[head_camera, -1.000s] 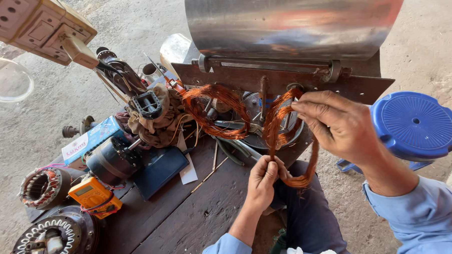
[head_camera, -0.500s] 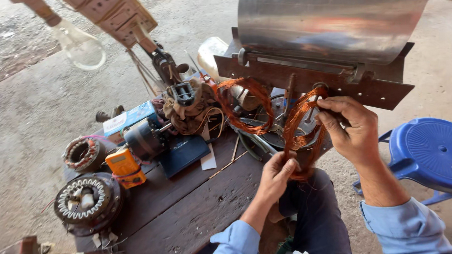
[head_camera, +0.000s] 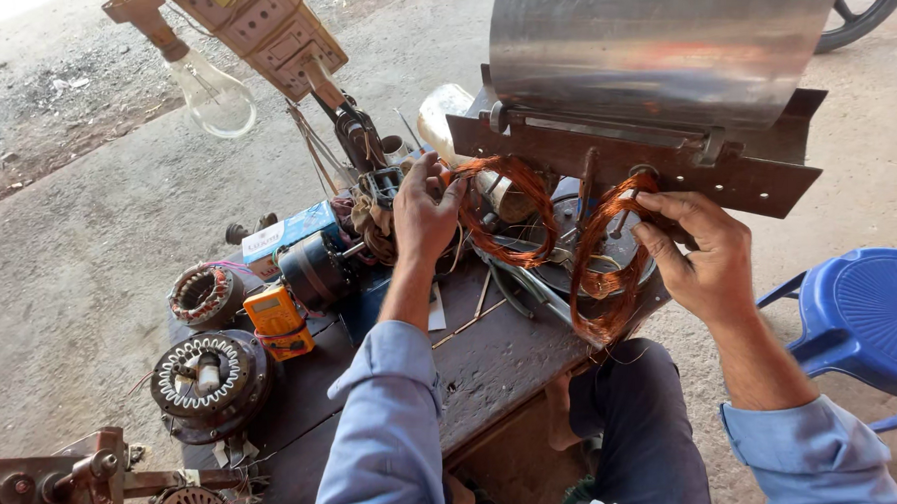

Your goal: The person sits at a workbench and twists a bundle of copper wire strands together by hand. They repeatedly rotate and tighten the wire bundle, then place the finished coil on the table.

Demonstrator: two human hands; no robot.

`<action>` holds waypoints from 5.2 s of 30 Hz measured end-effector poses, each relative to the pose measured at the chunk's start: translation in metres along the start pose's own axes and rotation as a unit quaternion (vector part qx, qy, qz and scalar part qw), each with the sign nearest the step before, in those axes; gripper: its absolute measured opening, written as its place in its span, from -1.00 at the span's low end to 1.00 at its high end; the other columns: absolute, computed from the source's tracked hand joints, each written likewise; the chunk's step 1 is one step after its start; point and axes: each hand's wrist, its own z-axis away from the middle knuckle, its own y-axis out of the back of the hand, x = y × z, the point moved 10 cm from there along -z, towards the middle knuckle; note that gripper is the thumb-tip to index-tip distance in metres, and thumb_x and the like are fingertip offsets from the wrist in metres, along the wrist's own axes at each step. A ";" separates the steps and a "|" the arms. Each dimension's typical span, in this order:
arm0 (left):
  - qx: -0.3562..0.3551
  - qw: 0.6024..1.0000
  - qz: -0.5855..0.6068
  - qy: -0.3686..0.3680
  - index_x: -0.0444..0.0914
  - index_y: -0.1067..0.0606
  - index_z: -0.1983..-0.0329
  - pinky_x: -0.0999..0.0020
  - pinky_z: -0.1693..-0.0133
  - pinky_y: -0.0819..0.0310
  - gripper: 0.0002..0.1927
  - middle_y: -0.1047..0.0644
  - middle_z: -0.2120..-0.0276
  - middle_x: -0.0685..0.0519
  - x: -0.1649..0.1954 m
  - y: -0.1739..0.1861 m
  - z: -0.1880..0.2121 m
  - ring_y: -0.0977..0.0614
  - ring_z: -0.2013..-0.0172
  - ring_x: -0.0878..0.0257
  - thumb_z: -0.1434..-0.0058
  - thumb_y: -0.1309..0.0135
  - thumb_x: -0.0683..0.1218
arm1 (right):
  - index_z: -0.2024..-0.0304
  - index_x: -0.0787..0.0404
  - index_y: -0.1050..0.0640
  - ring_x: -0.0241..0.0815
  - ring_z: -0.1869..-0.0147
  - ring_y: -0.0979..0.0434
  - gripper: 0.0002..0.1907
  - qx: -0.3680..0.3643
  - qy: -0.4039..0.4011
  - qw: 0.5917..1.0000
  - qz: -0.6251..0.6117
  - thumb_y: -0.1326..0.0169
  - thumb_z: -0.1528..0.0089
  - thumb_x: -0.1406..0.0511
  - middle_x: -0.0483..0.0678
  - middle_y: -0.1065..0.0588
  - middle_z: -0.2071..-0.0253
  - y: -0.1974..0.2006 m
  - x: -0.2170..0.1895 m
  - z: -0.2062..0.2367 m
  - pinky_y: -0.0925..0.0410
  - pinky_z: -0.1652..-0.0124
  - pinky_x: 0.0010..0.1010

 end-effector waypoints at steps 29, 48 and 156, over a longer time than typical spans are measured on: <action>0.069 0.989 0.123 0.044 -0.34 -0.64 0.04 0.50 0.27 -0.58 -0.81 -0.65 0.29 0.05 0.054 0.144 0.087 -0.67 0.30 0.36 -0.29 -0.25 -0.24 | -0.09 0.36 -0.54 -0.27 -0.12 -0.58 -0.69 0.038 0.067 0.976 -0.204 -0.24 -0.30 0.44 0.05 -0.52 -0.05 0.017 -0.087 0.038 -0.47 -0.08 -0.54; 0.222 0.889 0.338 0.214 -0.43 -0.59 0.05 0.44 0.32 -0.64 -0.83 -0.64 0.30 -0.02 -0.068 0.202 0.220 -0.68 0.35 0.28 -0.31 -0.18 -0.28 | -0.28 0.37 -0.36 -0.16 -0.35 -0.43 -0.30 -0.305 -0.131 0.866 -0.373 -0.26 -0.19 0.17 0.04 -0.46 -0.18 -0.163 -0.109 0.111 -0.28 -0.31 -0.34; 0.088 0.814 0.451 0.354 -0.40 -0.54 -0.12 0.45 0.24 -0.51 -0.62 -0.64 0.17 -0.03 -0.102 0.114 0.250 -0.66 0.25 0.28 -0.25 -0.26 -0.20 | 0.00 0.39 -0.62 -0.32 0.14 -0.57 -0.75 -0.443 -0.324 0.698 -0.460 -0.14 -0.33 0.35 -0.08 -0.59 0.20 -0.336 -0.043 0.179 -0.47 0.10 -0.50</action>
